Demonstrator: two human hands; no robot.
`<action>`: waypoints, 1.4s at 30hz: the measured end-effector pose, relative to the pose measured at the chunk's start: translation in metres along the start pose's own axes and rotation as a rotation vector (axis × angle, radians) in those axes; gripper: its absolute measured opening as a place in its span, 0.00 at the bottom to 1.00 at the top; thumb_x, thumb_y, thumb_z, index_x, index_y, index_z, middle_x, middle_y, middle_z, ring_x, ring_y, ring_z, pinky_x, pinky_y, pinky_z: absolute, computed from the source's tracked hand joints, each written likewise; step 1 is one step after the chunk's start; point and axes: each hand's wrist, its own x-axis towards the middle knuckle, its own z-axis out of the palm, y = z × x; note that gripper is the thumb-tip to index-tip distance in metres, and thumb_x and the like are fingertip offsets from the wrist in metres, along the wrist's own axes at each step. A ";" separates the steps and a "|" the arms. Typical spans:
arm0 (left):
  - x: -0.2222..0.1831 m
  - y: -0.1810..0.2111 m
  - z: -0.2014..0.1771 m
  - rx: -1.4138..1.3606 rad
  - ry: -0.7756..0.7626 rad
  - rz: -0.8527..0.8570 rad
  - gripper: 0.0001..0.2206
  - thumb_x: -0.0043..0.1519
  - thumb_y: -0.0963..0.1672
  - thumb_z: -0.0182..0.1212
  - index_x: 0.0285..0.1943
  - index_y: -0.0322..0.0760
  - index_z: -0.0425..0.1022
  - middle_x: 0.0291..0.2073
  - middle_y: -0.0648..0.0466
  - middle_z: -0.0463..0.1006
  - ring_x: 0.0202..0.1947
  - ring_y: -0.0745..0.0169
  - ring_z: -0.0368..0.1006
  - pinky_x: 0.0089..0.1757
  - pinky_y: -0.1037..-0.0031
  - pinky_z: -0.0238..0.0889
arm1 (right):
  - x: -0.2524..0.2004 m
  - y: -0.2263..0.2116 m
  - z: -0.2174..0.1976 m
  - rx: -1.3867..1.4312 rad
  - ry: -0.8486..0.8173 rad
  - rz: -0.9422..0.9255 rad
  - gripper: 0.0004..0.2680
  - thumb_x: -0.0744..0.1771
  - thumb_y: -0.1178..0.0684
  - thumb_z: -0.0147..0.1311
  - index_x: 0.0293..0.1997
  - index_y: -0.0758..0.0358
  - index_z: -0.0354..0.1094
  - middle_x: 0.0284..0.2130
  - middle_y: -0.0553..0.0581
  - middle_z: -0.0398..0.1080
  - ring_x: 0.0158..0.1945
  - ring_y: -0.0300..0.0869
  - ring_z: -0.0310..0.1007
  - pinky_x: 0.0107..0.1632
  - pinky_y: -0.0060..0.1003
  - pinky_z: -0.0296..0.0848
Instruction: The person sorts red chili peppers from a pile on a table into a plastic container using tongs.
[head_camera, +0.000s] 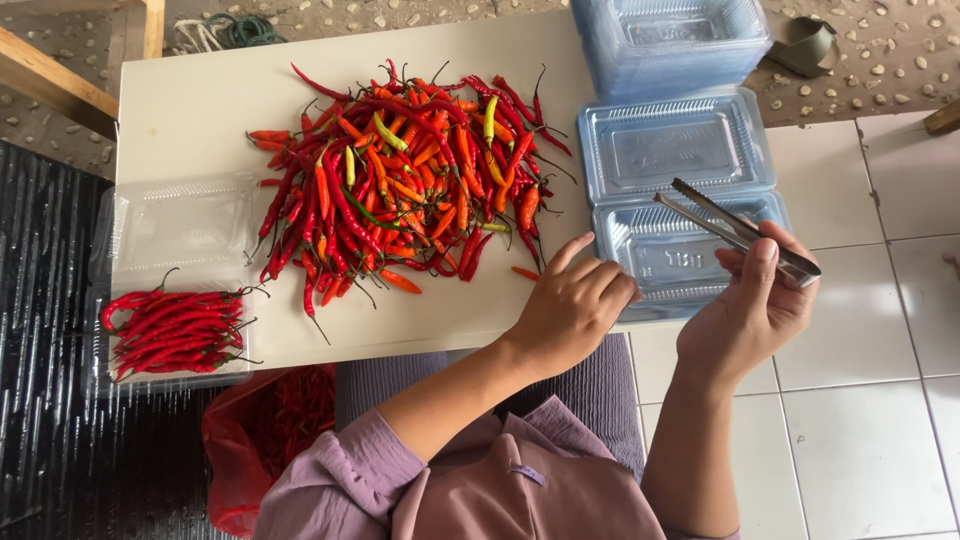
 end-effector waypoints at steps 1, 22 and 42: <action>0.001 0.002 0.000 0.000 -0.001 -0.001 0.04 0.67 0.37 0.61 0.38 0.35 0.75 0.34 0.53 0.79 0.36 0.58 0.75 0.65 0.51 0.59 | -0.001 -0.001 0.000 -0.001 0.000 0.001 0.07 0.72 0.50 0.53 0.50 0.61 0.68 0.48 0.53 0.71 0.35 0.35 0.70 0.46 0.28 0.74; 0.016 0.008 -0.022 -0.029 0.200 -0.110 0.06 0.70 0.43 0.57 0.46 0.34 0.75 0.44 0.50 0.73 0.42 0.51 0.71 0.50 0.61 0.61 | 0.006 -0.065 -0.008 -0.488 -0.777 -0.457 0.07 0.66 0.69 0.59 0.46 0.69 0.70 0.50 0.68 0.71 0.34 0.42 0.66 0.32 0.31 0.63; 0.001 -0.030 -0.078 -1.669 0.057 -0.871 0.27 0.69 0.53 0.47 0.73 0.34 0.54 0.67 0.28 0.65 0.46 0.45 0.78 0.38 0.61 0.78 | -0.034 -0.131 0.019 -0.475 -1.027 -0.612 0.06 0.63 0.57 0.67 0.39 0.62 0.74 0.38 0.55 0.76 0.40 0.43 0.74 0.47 0.38 0.67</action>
